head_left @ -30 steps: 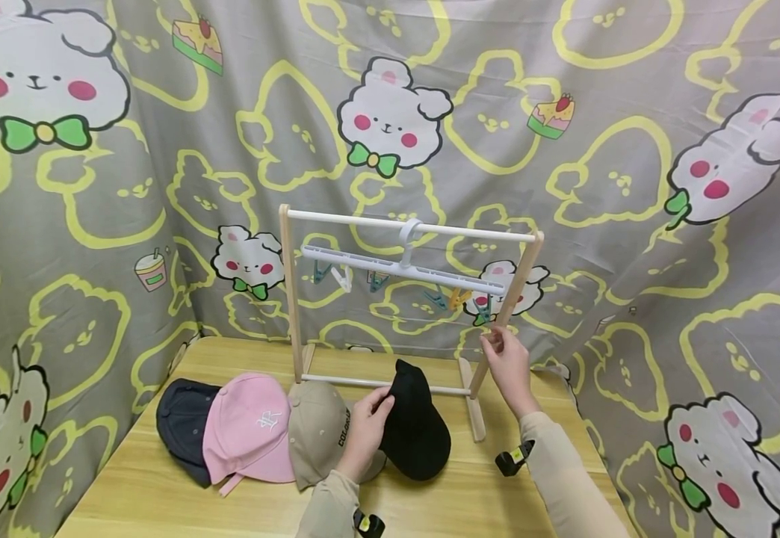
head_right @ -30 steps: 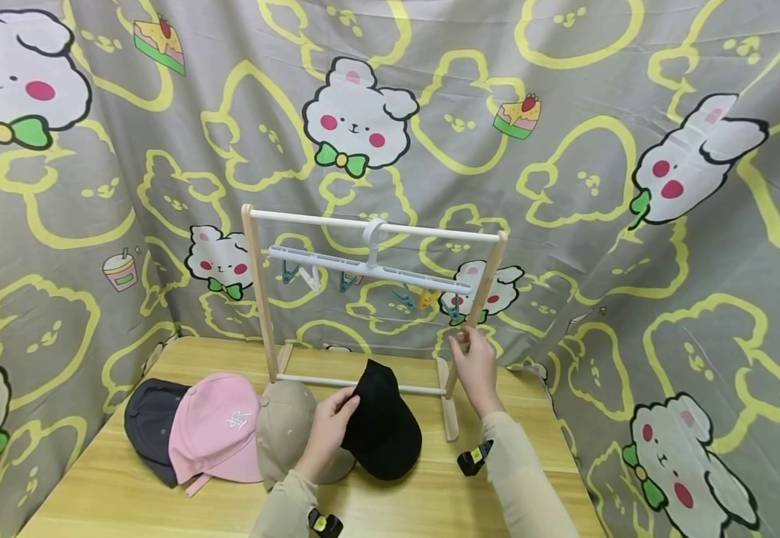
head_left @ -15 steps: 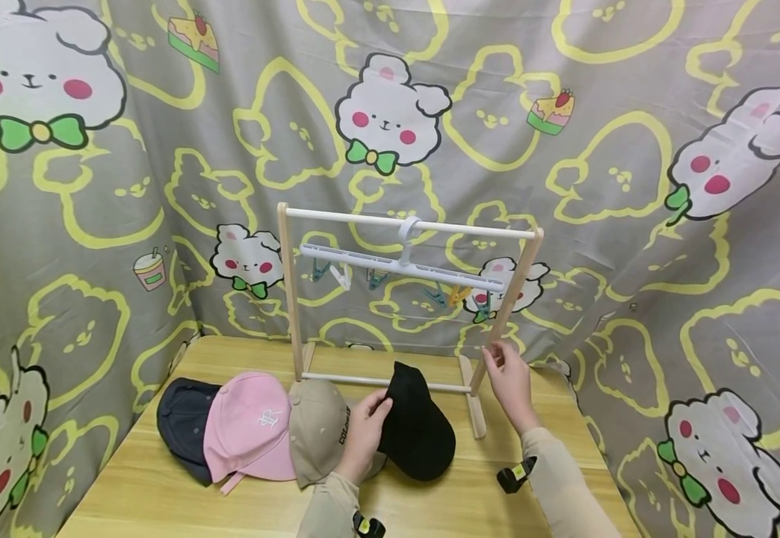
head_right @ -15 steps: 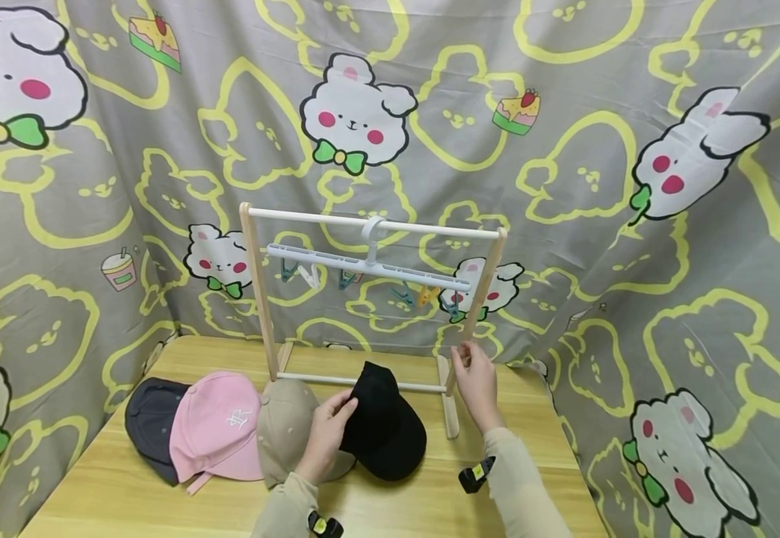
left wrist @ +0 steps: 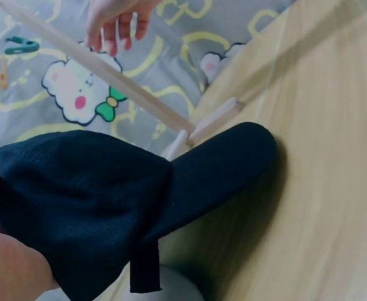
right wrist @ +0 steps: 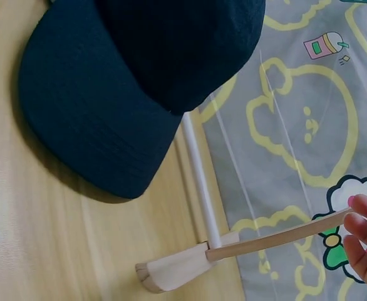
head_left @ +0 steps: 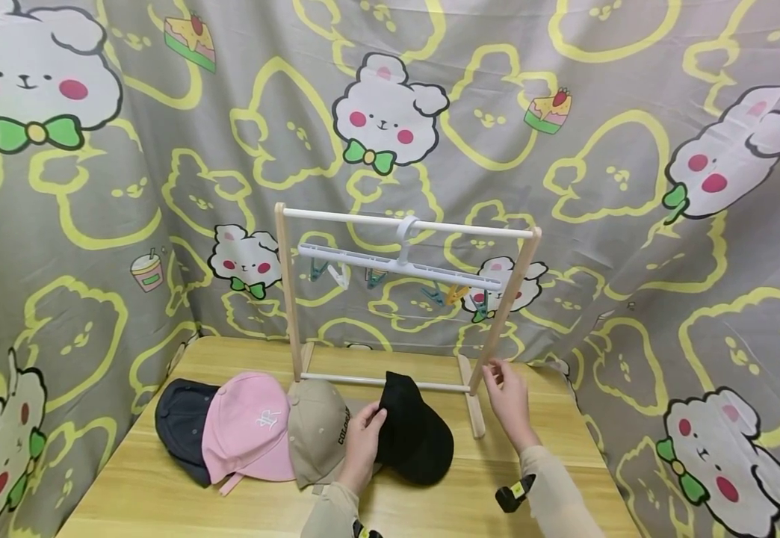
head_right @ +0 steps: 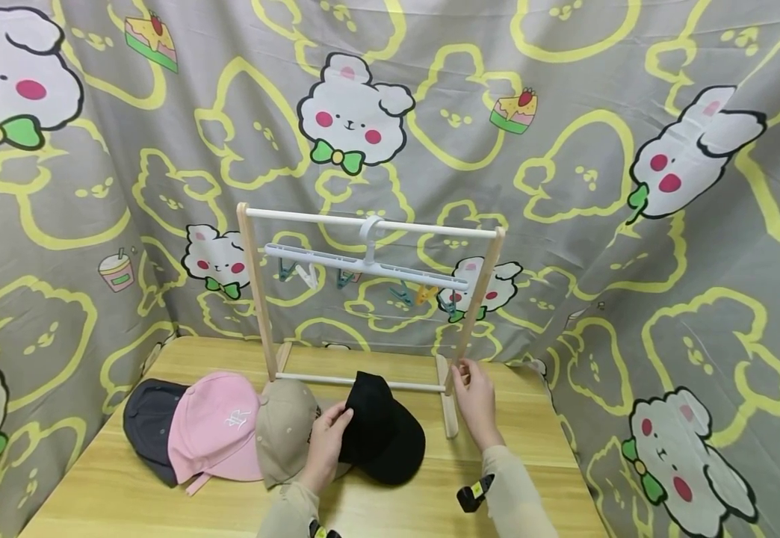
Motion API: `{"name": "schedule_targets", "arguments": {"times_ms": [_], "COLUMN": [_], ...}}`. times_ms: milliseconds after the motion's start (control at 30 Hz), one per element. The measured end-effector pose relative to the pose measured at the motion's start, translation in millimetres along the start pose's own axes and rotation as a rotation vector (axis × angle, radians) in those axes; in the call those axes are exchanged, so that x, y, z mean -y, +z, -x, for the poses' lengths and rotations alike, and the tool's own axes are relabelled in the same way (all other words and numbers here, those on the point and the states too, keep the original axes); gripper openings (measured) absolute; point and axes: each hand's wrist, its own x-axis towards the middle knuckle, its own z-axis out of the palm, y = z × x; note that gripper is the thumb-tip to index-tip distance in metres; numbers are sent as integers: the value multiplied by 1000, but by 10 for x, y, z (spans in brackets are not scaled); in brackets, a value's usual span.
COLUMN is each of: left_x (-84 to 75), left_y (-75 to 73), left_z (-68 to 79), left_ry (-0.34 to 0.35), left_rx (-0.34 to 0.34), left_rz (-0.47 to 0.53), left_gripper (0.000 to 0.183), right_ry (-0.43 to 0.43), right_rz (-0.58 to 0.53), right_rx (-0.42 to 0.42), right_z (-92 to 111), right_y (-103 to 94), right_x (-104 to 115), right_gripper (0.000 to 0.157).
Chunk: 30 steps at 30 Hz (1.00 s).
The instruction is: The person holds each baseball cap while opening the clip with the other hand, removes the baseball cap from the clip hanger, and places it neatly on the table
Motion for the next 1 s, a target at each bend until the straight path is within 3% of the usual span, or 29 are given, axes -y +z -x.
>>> {"name": "schedule_targets", "arguments": {"times_ms": [267, 567, 1000], "left_x": [82, 139, 185], "left_y": [-9, -84, -170], "left_z": [15, 68, 78], "left_ry": [1, -28, -58], "left_rx": [-34, -86, -115], "left_rz": [14, -6, -22], "left_gripper": [28, 29, 26], "right_ry": [8, 96, 208], "right_rz": [-2, -78, -85], "right_rx": [-35, -37, 6], "right_z": [97, 259, 517], "right_y": [20, 44, 48], "right_x": [-88, -169, -343], "right_gripper": [21, 24, 31]}}
